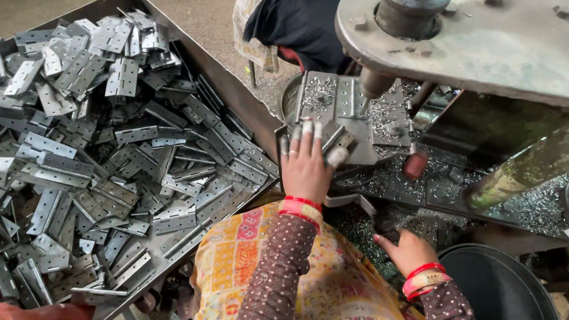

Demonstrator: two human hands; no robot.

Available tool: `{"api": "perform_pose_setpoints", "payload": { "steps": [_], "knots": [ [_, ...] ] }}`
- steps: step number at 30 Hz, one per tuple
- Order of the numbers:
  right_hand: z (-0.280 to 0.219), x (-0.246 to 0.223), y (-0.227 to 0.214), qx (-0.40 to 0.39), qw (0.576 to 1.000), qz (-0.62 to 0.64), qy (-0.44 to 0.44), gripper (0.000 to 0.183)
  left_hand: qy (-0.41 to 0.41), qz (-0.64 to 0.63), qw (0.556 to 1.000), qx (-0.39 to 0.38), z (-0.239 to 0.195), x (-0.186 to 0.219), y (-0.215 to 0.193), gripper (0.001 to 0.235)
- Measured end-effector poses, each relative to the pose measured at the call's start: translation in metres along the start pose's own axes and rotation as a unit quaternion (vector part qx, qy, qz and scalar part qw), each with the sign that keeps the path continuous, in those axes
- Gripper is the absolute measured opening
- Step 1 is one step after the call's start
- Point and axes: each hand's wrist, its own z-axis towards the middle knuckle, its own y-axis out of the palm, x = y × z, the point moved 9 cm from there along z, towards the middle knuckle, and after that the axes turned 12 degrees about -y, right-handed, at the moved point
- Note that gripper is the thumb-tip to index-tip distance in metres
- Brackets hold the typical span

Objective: The person picks up metal brackets from a tray, positions them individually under a drill press to create a hole, and then places the drilled items into a bucket.

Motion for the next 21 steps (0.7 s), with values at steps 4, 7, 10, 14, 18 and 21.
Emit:
{"api": "perform_pose_setpoints", "payload": {
  "steps": [4, 7, 10, 14, 18, 21],
  "knots": [
    [-0.004, -0.002, 0.002, -0.047, 0.998, 0.009, 0.029, 0.070, 0.107, 0.041, 0.988, -0.101, -0.023, 0.008, 0.029, 0.054],
    [-0.004, -0.005, -0.001, -0.024, 1.000, 0.008, 0.015, 0.068, 0.158, 0.041, 0.986, -0.028, -0.022, 0.005, 0.020, 0.037],
    [-0.004, -0.004, -0.001, -0.016, 1.000, 0.011, 0.004, 0.070, 0.168, 0.009, 0.985, 0.048, -0.020, 0.010, -0.010, 0.034],
    [-0.003, -0.004, 0.001, -0.022, 1.000, 0.019, 0.006, 0.070, 0.161, -0.020, 0.979, 0.126, -0.030, 0.021, -0.051, 0.030],
    [-0.002, -0.005, -0.001, -0.015, 1.000, -0.008, -0.004, 0.073, 0.135, 0.042, 0.989, 0.051, -0.030, 0.027, -0.026, 0.036],
    [-0.004, 0.000, 0.001, -0.016, 1.000, 0.021, 0.014, 0.068, 0.119, 0.013, 0.993, -0.020, -0.027, 0.020, -0.009, 0.049]
  ]
}}
